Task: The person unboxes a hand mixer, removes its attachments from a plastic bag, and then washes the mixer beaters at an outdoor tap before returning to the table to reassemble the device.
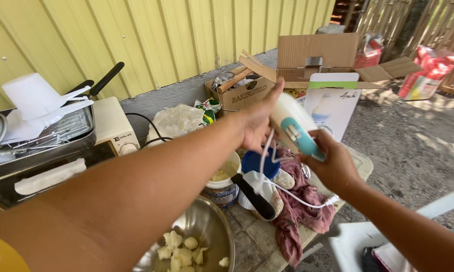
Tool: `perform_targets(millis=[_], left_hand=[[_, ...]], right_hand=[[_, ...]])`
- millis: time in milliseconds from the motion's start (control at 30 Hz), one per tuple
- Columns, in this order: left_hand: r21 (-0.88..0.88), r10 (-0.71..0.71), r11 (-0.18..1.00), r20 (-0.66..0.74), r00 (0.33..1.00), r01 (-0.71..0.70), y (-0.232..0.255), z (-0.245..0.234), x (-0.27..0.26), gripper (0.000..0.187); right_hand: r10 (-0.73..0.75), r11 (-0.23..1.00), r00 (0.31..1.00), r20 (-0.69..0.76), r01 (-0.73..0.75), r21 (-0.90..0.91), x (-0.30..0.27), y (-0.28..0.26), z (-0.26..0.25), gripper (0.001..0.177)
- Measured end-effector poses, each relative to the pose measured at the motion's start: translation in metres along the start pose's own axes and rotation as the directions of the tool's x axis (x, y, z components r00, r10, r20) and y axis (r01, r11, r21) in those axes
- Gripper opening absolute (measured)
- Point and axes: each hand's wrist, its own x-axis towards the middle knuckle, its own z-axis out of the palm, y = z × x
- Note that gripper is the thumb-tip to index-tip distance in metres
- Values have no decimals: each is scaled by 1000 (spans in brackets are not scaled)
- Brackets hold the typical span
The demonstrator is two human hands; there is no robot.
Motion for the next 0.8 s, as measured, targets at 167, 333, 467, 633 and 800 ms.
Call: perform_targets(millis=[167,333,467,633,800], left_hand=[[-195,-155,972,-117,981,130,-45,4,66,125],[-23,-287,958,-109,952,287,-83,4,99,94],[198,-193,949,-250,949,246,-85,-10,76,84],[-171,-87,983,-140,986,63,-75,-34,-10,78],[-381,18,919,-214,977,-100,-71,-49,-104,68]], right_hand=[[246,964,968,43,-239,-118,11,50,28,54],[173,972,978,119,-150,-183,6,75,58,54],[321,918,922,217,-247,-311,14,80,79,60],[-169,941,916,365,260,-217,-9,113,100,73],[86,930,961,264,18,-368,5,102,88,56]])
